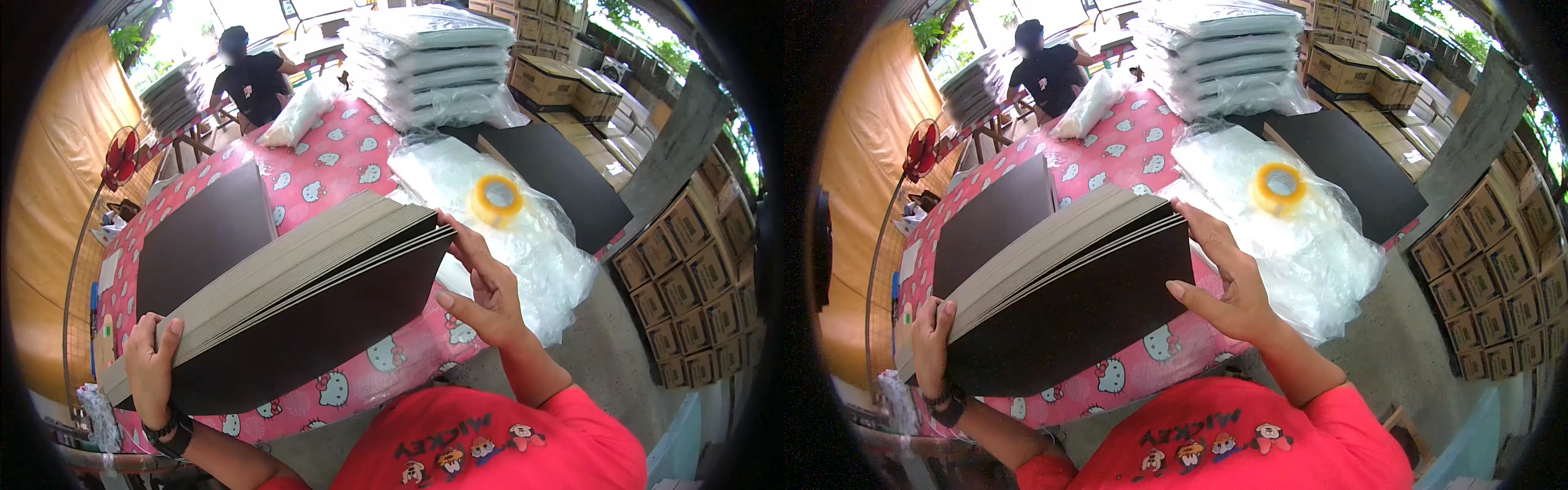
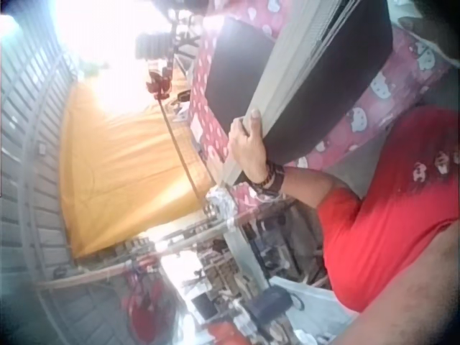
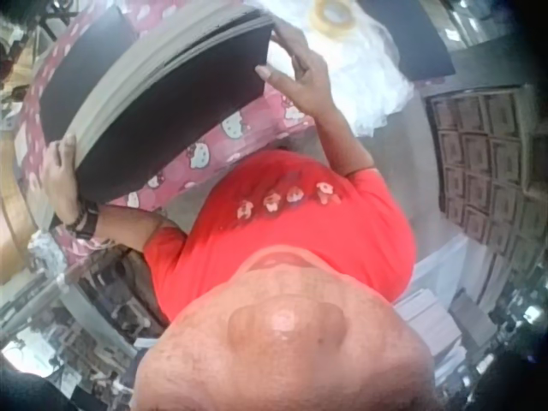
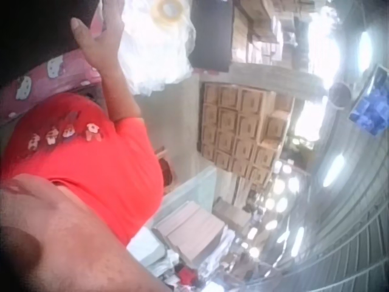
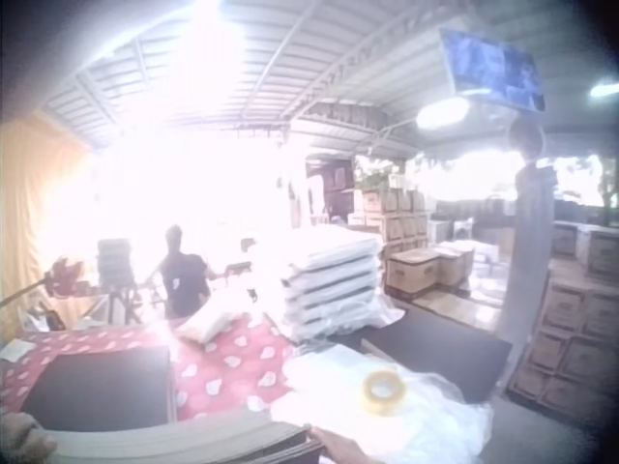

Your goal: The person picks up several black panels from a stack, places them onto a pink table one by one, and then gathers them into a stack by hand.

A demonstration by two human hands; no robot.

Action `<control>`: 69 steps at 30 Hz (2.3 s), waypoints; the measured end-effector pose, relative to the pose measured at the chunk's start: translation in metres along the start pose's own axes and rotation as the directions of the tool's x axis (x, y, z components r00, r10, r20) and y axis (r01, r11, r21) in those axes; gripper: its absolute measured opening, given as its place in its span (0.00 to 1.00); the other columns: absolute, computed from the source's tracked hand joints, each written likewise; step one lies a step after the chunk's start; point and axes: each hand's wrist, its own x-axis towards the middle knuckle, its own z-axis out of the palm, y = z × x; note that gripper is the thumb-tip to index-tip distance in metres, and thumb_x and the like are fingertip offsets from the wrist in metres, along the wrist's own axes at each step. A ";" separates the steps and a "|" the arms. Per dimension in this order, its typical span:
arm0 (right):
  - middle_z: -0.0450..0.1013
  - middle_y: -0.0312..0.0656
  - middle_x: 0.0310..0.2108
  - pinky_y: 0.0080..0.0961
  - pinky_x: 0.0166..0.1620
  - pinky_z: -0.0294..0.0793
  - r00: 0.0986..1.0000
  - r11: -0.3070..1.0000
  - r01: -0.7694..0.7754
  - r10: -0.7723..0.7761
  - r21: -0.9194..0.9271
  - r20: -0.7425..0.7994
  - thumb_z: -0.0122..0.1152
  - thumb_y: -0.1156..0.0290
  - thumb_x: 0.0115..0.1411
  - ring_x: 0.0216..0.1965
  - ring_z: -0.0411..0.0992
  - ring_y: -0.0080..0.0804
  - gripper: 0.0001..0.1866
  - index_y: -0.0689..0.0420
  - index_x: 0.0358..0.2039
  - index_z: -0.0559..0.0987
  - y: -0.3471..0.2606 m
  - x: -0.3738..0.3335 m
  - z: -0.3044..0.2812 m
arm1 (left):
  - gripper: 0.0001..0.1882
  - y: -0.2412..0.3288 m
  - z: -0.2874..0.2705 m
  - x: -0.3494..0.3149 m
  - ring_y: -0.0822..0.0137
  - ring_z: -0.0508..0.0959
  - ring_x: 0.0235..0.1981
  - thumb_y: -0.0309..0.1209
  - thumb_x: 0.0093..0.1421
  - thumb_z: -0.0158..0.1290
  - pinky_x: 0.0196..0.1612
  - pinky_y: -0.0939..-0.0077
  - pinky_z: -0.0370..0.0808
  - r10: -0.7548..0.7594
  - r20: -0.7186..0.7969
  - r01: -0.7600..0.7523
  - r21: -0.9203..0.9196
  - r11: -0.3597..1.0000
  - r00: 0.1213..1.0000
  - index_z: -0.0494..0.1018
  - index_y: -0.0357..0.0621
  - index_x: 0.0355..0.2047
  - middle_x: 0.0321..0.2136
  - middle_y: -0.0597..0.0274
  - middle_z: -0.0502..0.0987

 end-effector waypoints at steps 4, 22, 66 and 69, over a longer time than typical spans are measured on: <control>0.54 0.48 0.57 0.30 0.58 0.52 1.000 1.000 -0.011 0.011 0.017 0.008 0.58 0.76 0.46 0.58 0.52 0.37 0.37 0.64 0.57 0.55 0.003 0.001 0.000 | 0.25 -0.001 0.000 0.001 0.58 0.63 0.24 0.49 0.53 0.46 0.29 0.67 0.59 0.005 -0.009 -0.005 0.017 1.000 1.000 0.63 0.33 0.24 0.19 0.51 0.62; 0.59 0.52 0.53 0.28 0.57 0.51 0.997 0.998 0.058 -0.059 -0.030 -0.058 0.58 0.77 0.44 0.55 0.58 0.38 0.33 0.65 0.53 0.62 0.001 0.000 0.001 | 0.26 -0.004 0.001 0.003 0.58 0.64 0.26 0.50 0.53 0.46 0.31 0.67 0.60 0.001 -0.012 -0.001 -0.012 1.000 1.000 0.64 0.34 0.25 0.20 0.51 0.63; 0.63 0.36 0.31 0.19 0.42 0.59 0.989 0.990 -0.139 0.137 -0.023 -0.061 0.59 0.64 0.46 0.34 0.59 0.23 0.32 0.58 0.53 0.65 -0.006 0.005 0.001 | 0.27 -0.005 0.002 0.003 0.56 0.65 0.26 0.52 0.53 0.46 0.32 0.67 0.60 -0.018 -0.024 0.018 0.018 1.000 1.000 0.65 0.34 0.27 0.21 0.50 0.64; 0.64 0.36 0.32 0.20 0.44 0.59 0.987 0.988 -0.152 0.152 -0.009 -0.061 0.60 0.64 0.46 0.34 0.59 0.23 0.31 0.58 0.52 0.65 -0.008 0.004 0.000 | 0.27 -0.005 0.001 0.003 0.56 0.65 0.27 0.52 0.53 0.46 0.32 0.67 0.60 -0.028 -0.018 0.028 0.022 0.999 0.999 0.65 0.34 0.27 0.21 0.51 0.64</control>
